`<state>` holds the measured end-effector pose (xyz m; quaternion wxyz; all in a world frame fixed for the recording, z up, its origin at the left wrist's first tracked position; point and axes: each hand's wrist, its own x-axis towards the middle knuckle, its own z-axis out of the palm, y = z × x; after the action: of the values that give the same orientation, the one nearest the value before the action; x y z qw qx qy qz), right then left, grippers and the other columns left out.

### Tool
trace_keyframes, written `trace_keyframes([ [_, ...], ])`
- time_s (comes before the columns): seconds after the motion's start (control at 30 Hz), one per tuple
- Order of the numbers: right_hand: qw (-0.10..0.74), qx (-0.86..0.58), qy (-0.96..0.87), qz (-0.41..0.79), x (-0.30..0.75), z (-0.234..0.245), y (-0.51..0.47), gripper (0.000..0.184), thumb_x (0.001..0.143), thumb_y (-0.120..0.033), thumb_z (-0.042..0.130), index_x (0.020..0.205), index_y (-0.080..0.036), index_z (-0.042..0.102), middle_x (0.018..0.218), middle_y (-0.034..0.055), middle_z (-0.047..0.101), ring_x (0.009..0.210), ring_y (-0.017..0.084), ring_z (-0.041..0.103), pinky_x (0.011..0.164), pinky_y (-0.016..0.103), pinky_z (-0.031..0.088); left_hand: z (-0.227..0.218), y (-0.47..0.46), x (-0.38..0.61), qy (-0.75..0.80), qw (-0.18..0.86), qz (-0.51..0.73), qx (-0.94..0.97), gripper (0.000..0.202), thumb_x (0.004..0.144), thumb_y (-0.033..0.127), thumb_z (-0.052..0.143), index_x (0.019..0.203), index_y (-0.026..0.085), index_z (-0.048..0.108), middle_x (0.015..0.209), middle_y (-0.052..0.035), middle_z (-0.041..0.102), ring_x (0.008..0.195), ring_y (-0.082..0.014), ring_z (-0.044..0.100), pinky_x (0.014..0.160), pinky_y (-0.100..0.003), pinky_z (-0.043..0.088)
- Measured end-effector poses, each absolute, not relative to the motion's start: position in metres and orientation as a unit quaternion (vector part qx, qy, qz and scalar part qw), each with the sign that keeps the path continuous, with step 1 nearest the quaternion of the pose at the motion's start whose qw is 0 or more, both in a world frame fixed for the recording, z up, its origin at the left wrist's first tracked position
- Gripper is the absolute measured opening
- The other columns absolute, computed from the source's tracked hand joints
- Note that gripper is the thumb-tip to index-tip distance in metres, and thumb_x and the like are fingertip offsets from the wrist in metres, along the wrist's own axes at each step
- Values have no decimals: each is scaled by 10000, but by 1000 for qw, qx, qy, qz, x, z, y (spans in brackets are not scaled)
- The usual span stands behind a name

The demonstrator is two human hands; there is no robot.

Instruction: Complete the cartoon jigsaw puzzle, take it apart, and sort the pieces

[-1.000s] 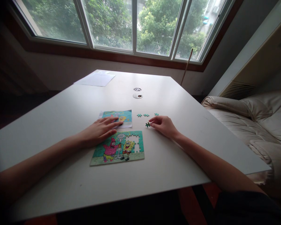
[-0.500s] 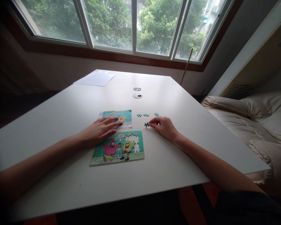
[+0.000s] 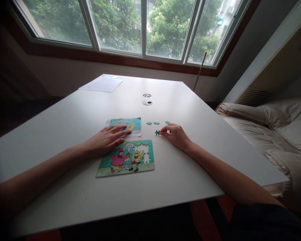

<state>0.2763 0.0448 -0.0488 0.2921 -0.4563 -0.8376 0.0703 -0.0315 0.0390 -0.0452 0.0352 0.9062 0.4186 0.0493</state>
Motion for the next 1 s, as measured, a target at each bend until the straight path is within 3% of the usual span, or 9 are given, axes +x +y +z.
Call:
trace_keyframes([
  [0.37,340,-425,-838,43,268,-46,40,100,774,-254,565,775,-201,649,761,25,610,646,116,506,611,236,422,-45,38,-31,423,34,43,904,476,877,510,177,1298,326,299,1351,-41,326,1232,-262,268,974,-454,243],
  [1.0,327,-424,-844,34,267,-45,39,92,768,-259,571,750,-200,639,726,12,614,618,109,490,613,232,405,-41,38,-30,424,42,32,904,487,874,516,162,1299,320,296,1353,-36,323,1236,-268,252,972,-453,240],
])
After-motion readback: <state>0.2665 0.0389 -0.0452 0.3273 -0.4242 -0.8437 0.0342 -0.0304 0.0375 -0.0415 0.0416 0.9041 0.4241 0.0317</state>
